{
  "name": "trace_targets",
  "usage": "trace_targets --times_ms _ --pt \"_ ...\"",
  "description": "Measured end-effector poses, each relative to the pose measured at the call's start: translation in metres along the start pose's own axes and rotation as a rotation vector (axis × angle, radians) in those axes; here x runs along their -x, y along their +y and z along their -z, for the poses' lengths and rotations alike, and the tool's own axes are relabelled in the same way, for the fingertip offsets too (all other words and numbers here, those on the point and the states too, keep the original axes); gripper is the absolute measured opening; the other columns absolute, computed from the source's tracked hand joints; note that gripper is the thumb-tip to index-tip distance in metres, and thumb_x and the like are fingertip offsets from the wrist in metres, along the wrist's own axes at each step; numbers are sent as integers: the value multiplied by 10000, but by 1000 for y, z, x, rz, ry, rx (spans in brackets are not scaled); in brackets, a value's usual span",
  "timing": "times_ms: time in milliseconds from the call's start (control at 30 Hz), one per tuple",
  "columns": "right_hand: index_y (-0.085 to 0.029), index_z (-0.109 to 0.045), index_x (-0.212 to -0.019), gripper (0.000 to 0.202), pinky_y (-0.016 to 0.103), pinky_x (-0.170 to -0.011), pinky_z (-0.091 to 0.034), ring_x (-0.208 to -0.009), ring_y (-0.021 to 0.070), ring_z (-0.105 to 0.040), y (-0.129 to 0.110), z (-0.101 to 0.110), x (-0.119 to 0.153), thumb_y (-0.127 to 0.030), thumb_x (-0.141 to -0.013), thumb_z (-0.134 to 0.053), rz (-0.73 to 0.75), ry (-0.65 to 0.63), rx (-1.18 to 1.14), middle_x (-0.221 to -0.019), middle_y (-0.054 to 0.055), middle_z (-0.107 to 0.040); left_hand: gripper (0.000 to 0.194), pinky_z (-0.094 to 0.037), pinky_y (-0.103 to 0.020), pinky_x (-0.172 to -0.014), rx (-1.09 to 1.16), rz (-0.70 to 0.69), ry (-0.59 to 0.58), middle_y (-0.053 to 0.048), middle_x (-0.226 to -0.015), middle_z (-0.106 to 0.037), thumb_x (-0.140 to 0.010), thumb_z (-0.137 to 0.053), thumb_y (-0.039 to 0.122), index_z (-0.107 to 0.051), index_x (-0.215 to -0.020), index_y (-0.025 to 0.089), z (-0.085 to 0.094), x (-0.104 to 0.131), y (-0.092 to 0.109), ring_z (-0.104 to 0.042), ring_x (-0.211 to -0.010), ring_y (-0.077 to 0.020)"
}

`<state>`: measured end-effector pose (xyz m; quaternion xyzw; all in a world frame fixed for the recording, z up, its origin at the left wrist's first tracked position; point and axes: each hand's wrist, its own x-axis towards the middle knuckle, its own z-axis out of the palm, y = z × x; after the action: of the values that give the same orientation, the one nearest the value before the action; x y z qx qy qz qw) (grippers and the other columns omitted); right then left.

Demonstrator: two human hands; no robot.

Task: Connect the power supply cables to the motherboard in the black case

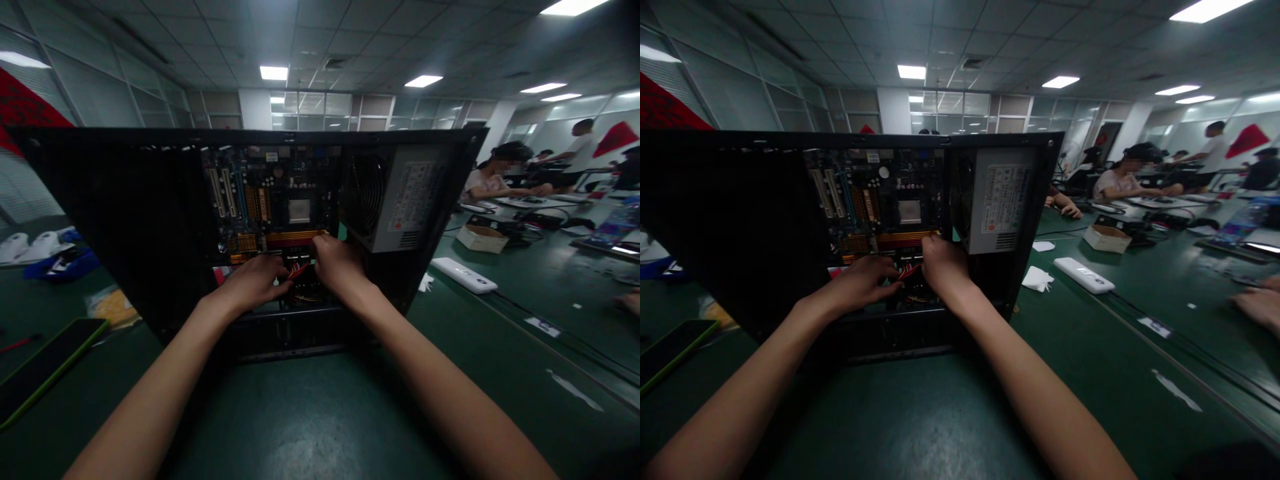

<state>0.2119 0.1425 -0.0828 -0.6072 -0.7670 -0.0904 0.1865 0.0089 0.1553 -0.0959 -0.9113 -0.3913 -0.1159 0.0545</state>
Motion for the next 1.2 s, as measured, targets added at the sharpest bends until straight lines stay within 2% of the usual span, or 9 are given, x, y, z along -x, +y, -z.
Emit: trace_targets --times_ms 200,400,600,767,833,1000,1100,1200 --pt "-176 -650 -1101 280 300 -793 -472 -1041 243 -665 3 2 0 -95 -940 -436 -35 50 -45 -1172 109 -702 256 -440 -334 -811 38 -24 -3 -71 -972 -696 -961 -552 368 -748 -954 205 1 -1 -3 -643 -925 -238" --pt "-177 -669 -1065 265 297 -758 -461 -1011 235 -672 3 -1 0 -97 -929 -457 -30 56 -68 -1140 97 -718 208 -426 -323 -775 118 36 7 -67 -889 -701 -932 -595 304 -763 -904 183 6 -2 1 -639 -858 -221" --pt "-167 -692 -1027 259 285 -779 -451 -1004 218 -666 6 -7 -3 -89 -922 -469 1 102 -150 -1093 97 -728 235 -412 -266 -686 410 -49 -108 -28 -844 -730 -909 -639 359 -769 -818 185 15 4 18 -650 -761 -165" --pt "-141 -704 -1010 275 299 -802 -455 -985 229 -669 6 -10 -3 -46 -893 -475 40 109 -219 -1062 118 -733 327 -382 -284 -648 260 66 -11 -42 -768 -740 -919 -617 439 -769 -775 187 8 5 21 -648 -705 -180" --pt "-120 -711 -990 280 296 -812 -458 -984 230 -673 7 -14 -2 -19 -878 -474 123 34 -274 -1043 133 -737 398 -367 -293 -634 182 95 48 -52 -751 -736 -953 -547 470 -761 -768 192 5 4 21 -647 -698 -190" --pt "-101 -705 -1040 266 278 -851 -478 -1024 225 -680 9 -30 -3 -11 -847 -545 527 -285 -396 -1074 147 -733 390 -355 -292 -600 119 187 88 -66 -744 -737 -958 -499 418 -750 -760 196 3 4 21 -654 -691 -205" --pt "-93 -690 -1158 403 298 -911 -489 -1117 248 -660 8 -38 -9 21 -782 -597 593 -415 -334 -1182 168 -709 353 -328 -295 -564 96 241 73 -70 -682 -712 -915 -518 356 -730 -685 192 4 4 23 -619 -623 -196" --pt "-177 -715 -1168 402 301 -927 -506 -1126 231 -663 5 -43 -15 -46 -793 -655 621 -624 -284 -1218 104 -718 337 -305 -299 -539 85 281 55 -71 -624 -678 -874 -524 321 -712 -625 193 4 3 22 -582 -566 -186"
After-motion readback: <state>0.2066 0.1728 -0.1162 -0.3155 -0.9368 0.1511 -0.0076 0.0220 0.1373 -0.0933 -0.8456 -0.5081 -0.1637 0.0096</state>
